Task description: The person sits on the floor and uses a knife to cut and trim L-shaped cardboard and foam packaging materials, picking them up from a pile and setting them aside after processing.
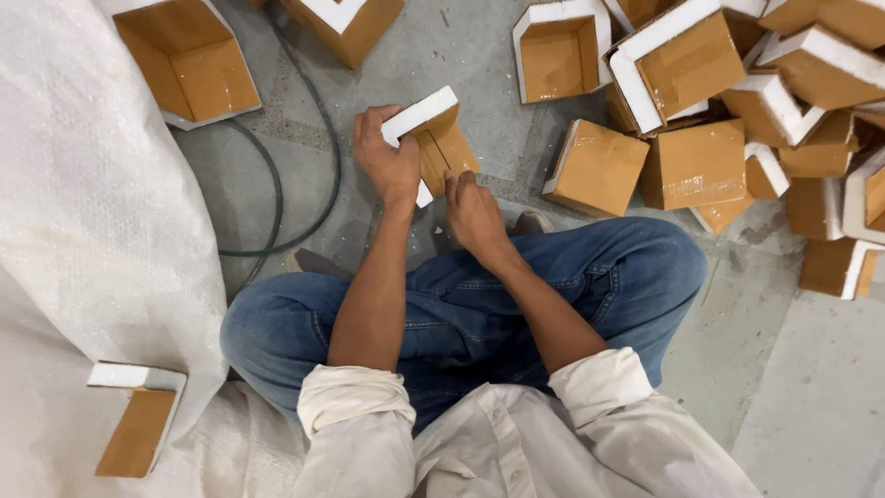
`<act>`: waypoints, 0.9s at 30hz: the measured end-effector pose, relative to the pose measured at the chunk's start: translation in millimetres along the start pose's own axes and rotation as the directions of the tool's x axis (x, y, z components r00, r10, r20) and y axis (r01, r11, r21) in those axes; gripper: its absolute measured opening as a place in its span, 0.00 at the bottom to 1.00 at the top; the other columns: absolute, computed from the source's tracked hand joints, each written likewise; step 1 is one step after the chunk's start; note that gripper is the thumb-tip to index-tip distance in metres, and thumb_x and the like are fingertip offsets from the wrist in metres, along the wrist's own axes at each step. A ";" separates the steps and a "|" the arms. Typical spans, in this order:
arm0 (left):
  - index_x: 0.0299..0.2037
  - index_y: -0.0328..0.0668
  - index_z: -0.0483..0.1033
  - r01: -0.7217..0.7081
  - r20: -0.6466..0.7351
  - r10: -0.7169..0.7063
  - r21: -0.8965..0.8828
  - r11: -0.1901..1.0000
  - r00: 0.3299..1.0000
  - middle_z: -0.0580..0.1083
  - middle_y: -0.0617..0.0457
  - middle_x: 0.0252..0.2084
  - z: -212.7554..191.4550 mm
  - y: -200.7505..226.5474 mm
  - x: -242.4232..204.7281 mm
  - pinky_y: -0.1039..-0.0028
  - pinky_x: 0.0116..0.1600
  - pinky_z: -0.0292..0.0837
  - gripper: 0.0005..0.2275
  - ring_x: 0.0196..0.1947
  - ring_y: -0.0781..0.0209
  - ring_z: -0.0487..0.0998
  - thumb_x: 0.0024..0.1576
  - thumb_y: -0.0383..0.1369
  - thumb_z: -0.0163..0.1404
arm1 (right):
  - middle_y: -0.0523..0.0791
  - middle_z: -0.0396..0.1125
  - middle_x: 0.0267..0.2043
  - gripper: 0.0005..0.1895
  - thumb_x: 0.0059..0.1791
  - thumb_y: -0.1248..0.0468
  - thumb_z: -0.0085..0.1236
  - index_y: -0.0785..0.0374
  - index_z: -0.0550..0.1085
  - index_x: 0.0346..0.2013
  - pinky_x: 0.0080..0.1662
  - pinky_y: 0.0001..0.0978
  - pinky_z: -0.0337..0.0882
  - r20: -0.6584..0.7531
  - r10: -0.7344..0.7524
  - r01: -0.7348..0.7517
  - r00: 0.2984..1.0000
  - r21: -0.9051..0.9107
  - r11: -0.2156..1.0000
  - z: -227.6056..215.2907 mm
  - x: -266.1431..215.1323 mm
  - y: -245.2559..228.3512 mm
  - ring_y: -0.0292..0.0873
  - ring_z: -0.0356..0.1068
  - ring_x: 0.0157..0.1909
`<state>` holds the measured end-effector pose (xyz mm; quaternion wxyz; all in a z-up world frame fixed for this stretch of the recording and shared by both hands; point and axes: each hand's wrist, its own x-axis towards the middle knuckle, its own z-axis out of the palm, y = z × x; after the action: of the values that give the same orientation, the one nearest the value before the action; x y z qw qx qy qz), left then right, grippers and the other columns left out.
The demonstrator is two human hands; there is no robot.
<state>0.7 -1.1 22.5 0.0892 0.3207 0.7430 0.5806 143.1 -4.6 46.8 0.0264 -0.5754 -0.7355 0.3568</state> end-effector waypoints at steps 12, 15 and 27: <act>0.40 0.34 0.74 -0.021 0.067 0.024 -0.041 0.999 0.997 0.75 0.42 0.41 -0.9 -5.2 3.0 0.58 0.53 0.72 0.15 0.45 0.40 0.77 0.42 0.16 0.49 | 0.68 0.69 0.35 0.37 0.60 0.45 0.30 0.74 0.75 0.30 0.48 0.63 0.66 -0.021 -0.008 0.009 1.000 0.034 0.999 -4.0 18.1 8.0 0.75 0.68 0.45; 0.40 0.36 0.75 -0.022 0.038 0.025 -0.071 0.997 0.999 0.75 0.44 0.39 1.2 -8.9 1.9 0.60 0.52 0.73 0.13 0.44 0.42 0.78 0.45 0.16 0.50 | 0.69 0.67 0.32 0.38 0.59 0.44 0.32 0.75 0.75 0.30 0.44 0.62 0.68 -0.012 -0.022 0.023 1.000 0.055 0.998 -3.3 22.0 8.8 0.74 0.68 0.43; 0.44 0.33 0.76 -0.139 0.141 0.146 -0.059 0.989 0.979 0.74 0.42 0.44 -0.6 -38.2 -1.7 0.58 0.57 0.71 0.14 0.47 0.42 0.76 0.47 0.17 0.52 | 0.66 0.72 0.38 0.37 0.59 0.44 0.29 0.71 0.79 0.35 0.51 0.58 0.71 0.114 0.189 -0.192 0.975 0.013 0.981 -7.1 26.0 -5.3 0.69 0.72 0.46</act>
<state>-12.5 -7.1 -12.8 0.1088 0.4122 0.6953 0.5786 133.2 21.0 45.3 -0.0425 -0.6219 -0.6729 0.3983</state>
